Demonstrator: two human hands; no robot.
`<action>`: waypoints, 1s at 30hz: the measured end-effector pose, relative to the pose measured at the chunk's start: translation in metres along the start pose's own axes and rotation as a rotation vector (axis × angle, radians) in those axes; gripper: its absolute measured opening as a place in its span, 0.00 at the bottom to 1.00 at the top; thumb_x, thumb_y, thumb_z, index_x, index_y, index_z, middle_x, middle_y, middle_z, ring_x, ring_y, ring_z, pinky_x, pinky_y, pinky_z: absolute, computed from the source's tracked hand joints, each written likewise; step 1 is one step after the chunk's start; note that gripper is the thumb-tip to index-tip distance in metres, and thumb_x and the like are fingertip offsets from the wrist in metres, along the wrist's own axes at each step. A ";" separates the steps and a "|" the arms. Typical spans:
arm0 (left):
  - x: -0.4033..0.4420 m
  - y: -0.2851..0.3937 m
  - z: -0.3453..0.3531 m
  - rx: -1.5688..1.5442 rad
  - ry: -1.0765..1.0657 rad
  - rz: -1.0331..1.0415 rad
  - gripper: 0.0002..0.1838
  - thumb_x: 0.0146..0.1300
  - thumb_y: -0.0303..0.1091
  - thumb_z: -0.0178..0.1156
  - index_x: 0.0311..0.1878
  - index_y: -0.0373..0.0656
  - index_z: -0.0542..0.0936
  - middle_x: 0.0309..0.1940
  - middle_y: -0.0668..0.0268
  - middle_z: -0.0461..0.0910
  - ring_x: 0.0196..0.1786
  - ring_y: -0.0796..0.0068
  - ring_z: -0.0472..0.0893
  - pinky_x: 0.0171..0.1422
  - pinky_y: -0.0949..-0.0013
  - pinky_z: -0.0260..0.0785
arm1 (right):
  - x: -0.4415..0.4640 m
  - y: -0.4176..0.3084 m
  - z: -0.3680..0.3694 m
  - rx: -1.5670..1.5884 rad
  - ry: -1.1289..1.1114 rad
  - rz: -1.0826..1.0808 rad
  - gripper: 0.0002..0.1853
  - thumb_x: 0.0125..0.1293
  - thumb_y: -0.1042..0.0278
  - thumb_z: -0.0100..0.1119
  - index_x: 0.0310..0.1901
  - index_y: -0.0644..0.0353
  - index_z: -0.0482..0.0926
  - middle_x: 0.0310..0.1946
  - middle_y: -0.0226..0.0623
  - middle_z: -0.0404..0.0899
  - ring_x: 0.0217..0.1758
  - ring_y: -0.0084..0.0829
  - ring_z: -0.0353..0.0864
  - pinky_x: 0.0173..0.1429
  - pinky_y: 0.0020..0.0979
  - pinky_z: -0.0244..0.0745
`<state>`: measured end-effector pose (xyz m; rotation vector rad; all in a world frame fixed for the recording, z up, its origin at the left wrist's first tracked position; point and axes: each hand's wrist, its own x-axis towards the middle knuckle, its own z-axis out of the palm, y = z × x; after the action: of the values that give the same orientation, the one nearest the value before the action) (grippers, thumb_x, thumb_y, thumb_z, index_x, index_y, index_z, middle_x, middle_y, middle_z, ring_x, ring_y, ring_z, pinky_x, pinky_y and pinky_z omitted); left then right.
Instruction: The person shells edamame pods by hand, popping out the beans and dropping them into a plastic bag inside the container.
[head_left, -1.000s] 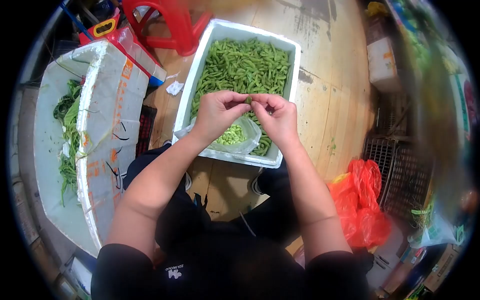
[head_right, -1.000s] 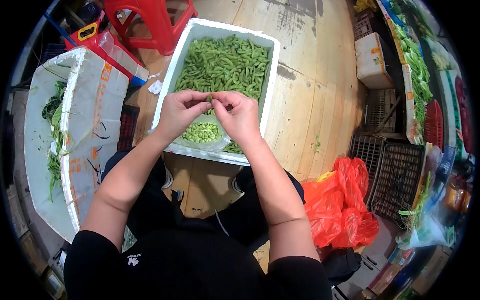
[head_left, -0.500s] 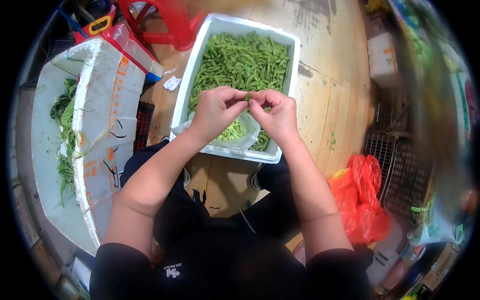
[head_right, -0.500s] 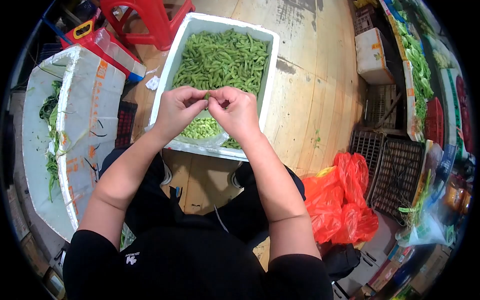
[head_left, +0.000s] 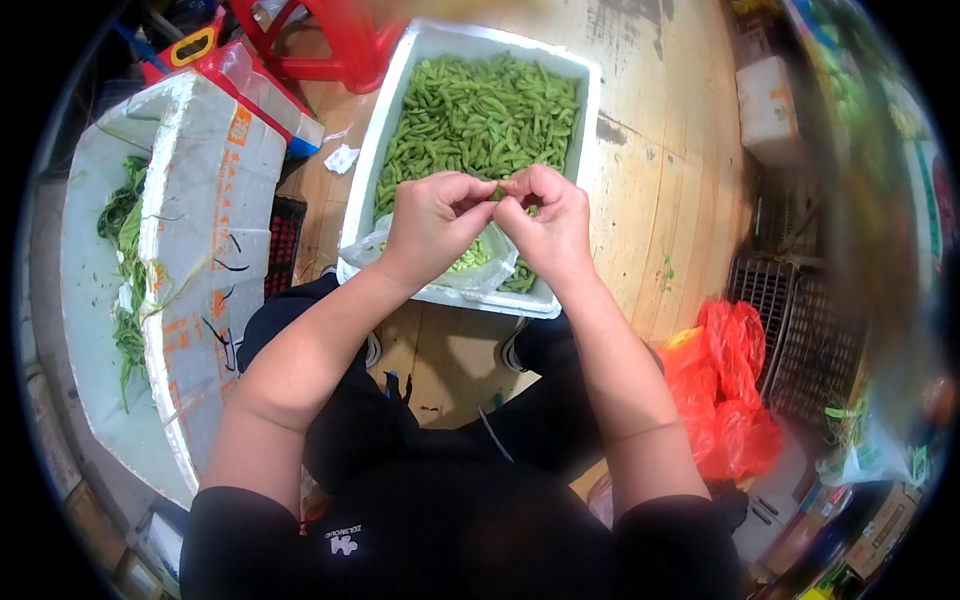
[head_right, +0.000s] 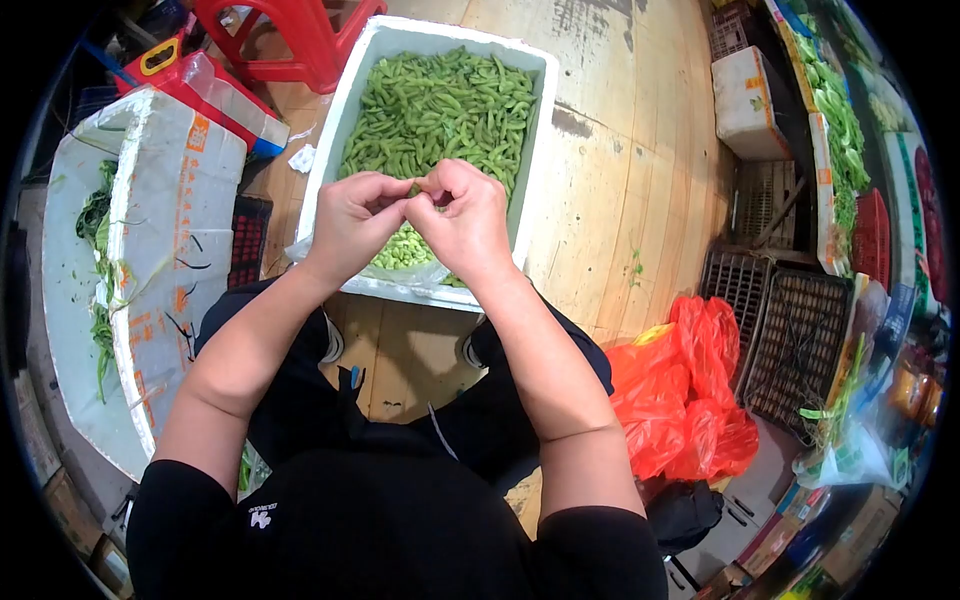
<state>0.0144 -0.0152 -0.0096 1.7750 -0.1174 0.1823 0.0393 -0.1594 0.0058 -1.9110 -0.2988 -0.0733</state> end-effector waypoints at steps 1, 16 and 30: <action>0.000 0.000 0.001 -0.008 0.006 0.001 0.07 0.50 0.24 0.64 0.34 0.35 0.82 0.25 0.62 0.80 0.26 0.77 0.80 0.30 0.76 0.71 | 0.000 -0.001 0.000 0.012 0.005 0.004 0.05 0.44 0.77 0.60 0.21 0.67 0.72 0.18 0.37 0.72 0.21 0.25 0.72 0.26 0.26 0.65; -0.001 -0.001 -0.004 -0.227 -0.135 -0.211 0.08 0.57 0.26 0.64 0.39 0.33 0.81 0.30 0.66 0.82 0.32 0.85 0.78 0.36 0.80 0.71 | 0.002 0.008 -0.005 0.301 -0.078 0.204 0.02 0.50 0.79 0.56 0.22 0.64 0.76 0.19 0.27 0.74 0.23 0.14 0.68 0.26 0.20 0.63; 0.009 -0.001 -0.017 -0.863 -0.229 -0.668 0.10 0.60 0.27 0.61 0.44 0.36 0.78 0.35 0.63 0.81 0.38 0.72 0.82 0.43 0.73 0.77 | 0.005 0.010 -0.012 0.668 -0.109 0.415 0.04 0.53 0.80 0.53 0.30 0.64 0.77 0.25 0.30 0.77 0.27 0.17 0.73 0.35 0.19 0.69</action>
<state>0.0229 0.0020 -0.0057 0.8898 0.2120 -0.4936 0.0480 -0.1731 0.0017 -1.2772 0.0150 0.3675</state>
